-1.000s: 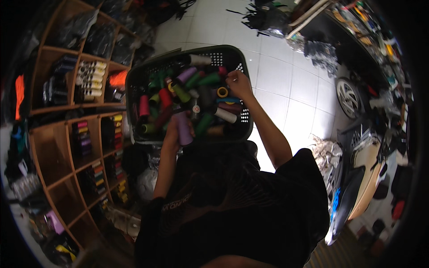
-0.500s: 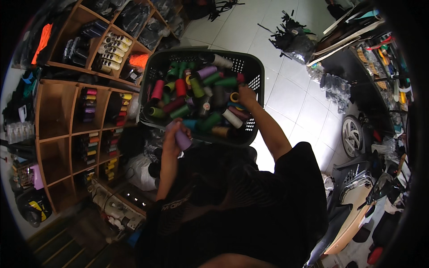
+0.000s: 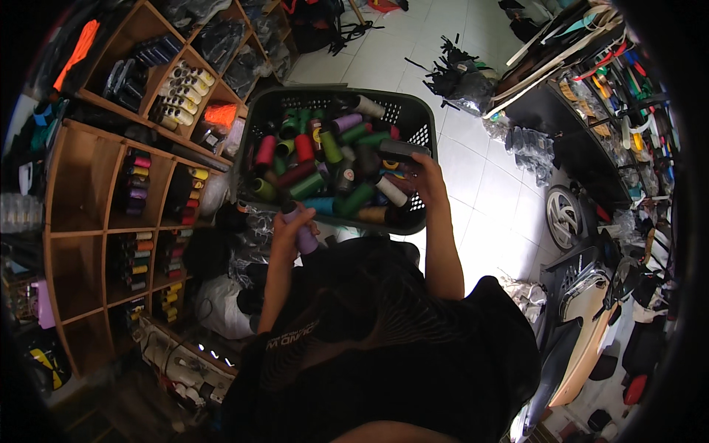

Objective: The person picks up thread spools from a green basket and places them onto wooden shelves, arranging them by color. The person repeatedly reaches into the basket, selects spools, and positions them on the shelf.

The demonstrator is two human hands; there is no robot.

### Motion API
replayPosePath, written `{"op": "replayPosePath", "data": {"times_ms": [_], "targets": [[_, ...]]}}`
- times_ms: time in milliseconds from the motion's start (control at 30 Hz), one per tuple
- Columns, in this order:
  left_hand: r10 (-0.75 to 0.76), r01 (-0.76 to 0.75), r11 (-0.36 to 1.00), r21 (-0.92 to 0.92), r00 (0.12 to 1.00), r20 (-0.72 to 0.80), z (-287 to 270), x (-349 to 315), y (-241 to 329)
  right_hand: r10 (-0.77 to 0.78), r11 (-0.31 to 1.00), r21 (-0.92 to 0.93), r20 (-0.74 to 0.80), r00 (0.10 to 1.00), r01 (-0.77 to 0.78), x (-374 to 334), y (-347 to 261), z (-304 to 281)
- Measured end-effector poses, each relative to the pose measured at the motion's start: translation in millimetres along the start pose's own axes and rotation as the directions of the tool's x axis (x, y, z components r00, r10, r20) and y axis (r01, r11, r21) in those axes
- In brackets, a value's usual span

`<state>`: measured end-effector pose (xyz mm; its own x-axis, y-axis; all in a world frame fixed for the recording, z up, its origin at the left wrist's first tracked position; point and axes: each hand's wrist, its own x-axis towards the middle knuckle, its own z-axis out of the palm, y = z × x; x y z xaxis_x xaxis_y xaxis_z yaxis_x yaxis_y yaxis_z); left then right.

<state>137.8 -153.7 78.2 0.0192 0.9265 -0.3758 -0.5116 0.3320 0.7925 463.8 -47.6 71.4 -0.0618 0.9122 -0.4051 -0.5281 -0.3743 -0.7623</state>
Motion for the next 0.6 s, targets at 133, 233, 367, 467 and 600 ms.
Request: {"op": "replayPosePath", "data": {"times_ms": [133,233,367,467,600], "targets": [[0.015,-0.019,0.990,0.141,0.999,0.032,-18,-12,5,-0.002,0.997,0.072,-0.002,1.000,0.002,-13,42,10],[0.084,-0.087,0.973,0.215,0.996,0.022,-34,-26,0,0.031,0.999,-0.043,-0.019,0.999,-0.032,-35,62,51],[0.064,-0.065,0.991,0.116,0.998,0.013,-59,-62,8,0.182,0.981,-0.107,0.194,0.964,-0.163,-52,110,94],[0.093,-0.092,0.995,0.027,0.995,-0.021,-92,-85,-5,0.333,0.922,-0.311,0.331,0.883,-0.231,-60,157,133],[0.132,-0.134,0.991,0.005,0.969,-0.210,-128,-125,-9,0.468,0.792,-0.579,0.371,0.802,-0.194,-83,196,198]]}}
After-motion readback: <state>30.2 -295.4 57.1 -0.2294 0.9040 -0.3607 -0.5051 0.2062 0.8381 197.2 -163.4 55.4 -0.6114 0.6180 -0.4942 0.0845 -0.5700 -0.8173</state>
